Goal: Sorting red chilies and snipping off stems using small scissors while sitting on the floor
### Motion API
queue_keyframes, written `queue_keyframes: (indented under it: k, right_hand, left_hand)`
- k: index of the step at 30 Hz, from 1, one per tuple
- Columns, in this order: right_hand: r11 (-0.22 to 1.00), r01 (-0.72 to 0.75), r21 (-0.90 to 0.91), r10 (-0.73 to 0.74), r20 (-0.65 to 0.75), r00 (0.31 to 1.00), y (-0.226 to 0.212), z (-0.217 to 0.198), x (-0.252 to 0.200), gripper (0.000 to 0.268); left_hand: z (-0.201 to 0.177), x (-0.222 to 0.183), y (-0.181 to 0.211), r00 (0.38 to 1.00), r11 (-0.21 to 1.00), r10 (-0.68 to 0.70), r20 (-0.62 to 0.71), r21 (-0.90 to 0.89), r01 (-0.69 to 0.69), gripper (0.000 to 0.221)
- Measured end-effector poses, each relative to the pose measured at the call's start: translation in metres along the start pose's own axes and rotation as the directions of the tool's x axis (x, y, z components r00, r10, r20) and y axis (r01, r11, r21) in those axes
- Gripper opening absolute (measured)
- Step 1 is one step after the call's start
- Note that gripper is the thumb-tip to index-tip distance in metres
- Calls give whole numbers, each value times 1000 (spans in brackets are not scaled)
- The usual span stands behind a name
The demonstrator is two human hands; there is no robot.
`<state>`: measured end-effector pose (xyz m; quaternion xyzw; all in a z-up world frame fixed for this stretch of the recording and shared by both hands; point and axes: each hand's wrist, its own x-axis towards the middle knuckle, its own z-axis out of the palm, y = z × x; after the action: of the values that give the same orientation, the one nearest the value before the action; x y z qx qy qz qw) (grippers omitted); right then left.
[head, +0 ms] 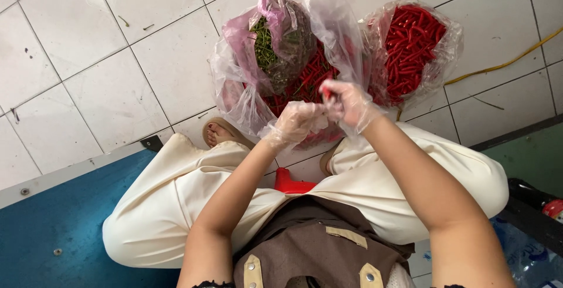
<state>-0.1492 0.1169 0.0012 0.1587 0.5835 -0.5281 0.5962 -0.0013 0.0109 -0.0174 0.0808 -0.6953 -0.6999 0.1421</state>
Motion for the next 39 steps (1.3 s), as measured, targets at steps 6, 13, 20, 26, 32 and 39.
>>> queue_keyframes:
  k: [6,13,20,26,32,39]
  right_hand:
    - [879,192,436,-218,9,976,-1,-4,2,17]
    - [812,373,450,-433,34,901,19,6,2,22]
    - [798,413,439,-439,-47,897,30,1,21,27]
    - [697,381,607,-400,-112,910,61,-12,46,31]
    - [676,455,579,-427,-196,883,44,-8,31,26]
    - [702,524,482,-533,-132,836,33,16,2,27]
  left_hand:
    - [6,-14,-28,903,909,-378,-203,-268,320,17]
    - [28,-12,-9,928,903,-344,-146,-324,284,17]
    - [20,-10,-22,965,988,-137,-223,41,150,17]
    - [26,-16,-66,946,640,83,-312,745,189,15]
    - [29,2,7,900,921,-389,-195,-114,373,11]
    - [29,-4,0,887,878,-436,-155,-289,381,17]
